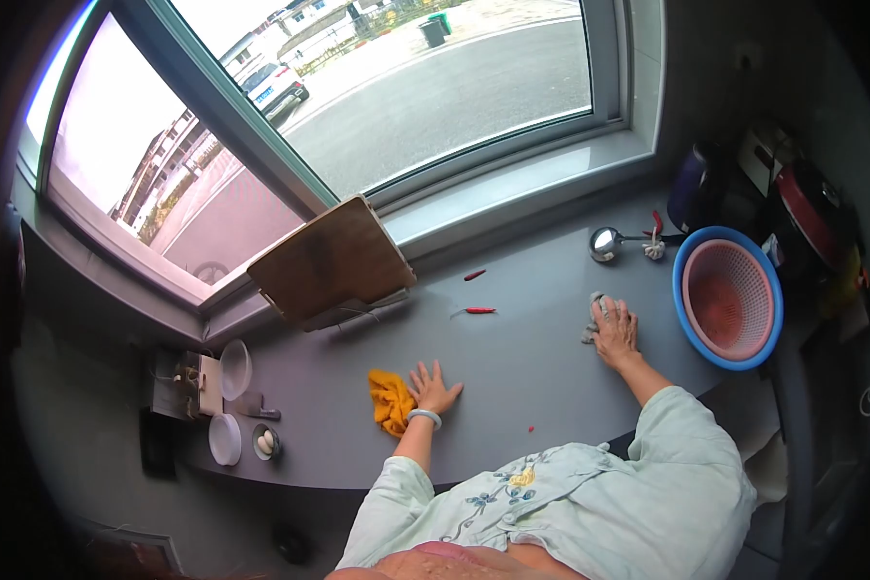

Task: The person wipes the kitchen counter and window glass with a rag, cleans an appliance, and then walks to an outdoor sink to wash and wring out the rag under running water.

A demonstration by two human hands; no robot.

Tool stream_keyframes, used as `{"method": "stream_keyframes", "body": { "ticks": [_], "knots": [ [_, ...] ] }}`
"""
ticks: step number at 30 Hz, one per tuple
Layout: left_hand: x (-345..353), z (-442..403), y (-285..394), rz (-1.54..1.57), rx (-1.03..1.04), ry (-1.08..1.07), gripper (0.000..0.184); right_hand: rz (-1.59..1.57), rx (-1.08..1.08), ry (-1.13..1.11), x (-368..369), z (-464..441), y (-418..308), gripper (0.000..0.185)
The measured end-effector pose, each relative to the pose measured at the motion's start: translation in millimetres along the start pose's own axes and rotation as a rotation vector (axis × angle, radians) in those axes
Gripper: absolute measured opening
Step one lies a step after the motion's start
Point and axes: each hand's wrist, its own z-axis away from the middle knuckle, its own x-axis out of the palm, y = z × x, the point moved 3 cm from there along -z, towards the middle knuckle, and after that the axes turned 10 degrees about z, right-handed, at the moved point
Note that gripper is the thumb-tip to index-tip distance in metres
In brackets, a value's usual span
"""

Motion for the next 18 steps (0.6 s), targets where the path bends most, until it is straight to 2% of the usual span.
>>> {"method": "stream_keyframes", "body": {
  "ticks": [2, 4, 9, 11, 14, 18],
  "knots": [
    [0, 6, -1, 0.0, -0.005, -0.006, 0.088, -0.066, 0.033, -0.094, -7, 2, 3, 0.074],
    [4, -7, 2, 0.024, -0.06, 0.065, 0.092, -0.081, 0.035, -0.174, -11, -19, 9, 0.076],
    [-10, -23, -4, 0.042, -0.123, 0.074, 0.095, -0.12, 0.047, -0.349, -11, -32, 22, 0.08],
    [-16, -26, -5, 0.031, -0.135, 0.077, 0.097, -0.161, 0.019, -0.228, 13, -33, 33, 0.074],
    [-23, -35, -6, -0.011, -0.15, 0.044, 0.099, -0.164, 0.04, -0.173, 17, -37, 35, 0.064],
    [-41, -54, -7, -0.056, -0.071, 0.066, 0.103, -0.277, 0.127, -0.267, 17, -70, 40, 0.054]
  ]
}}
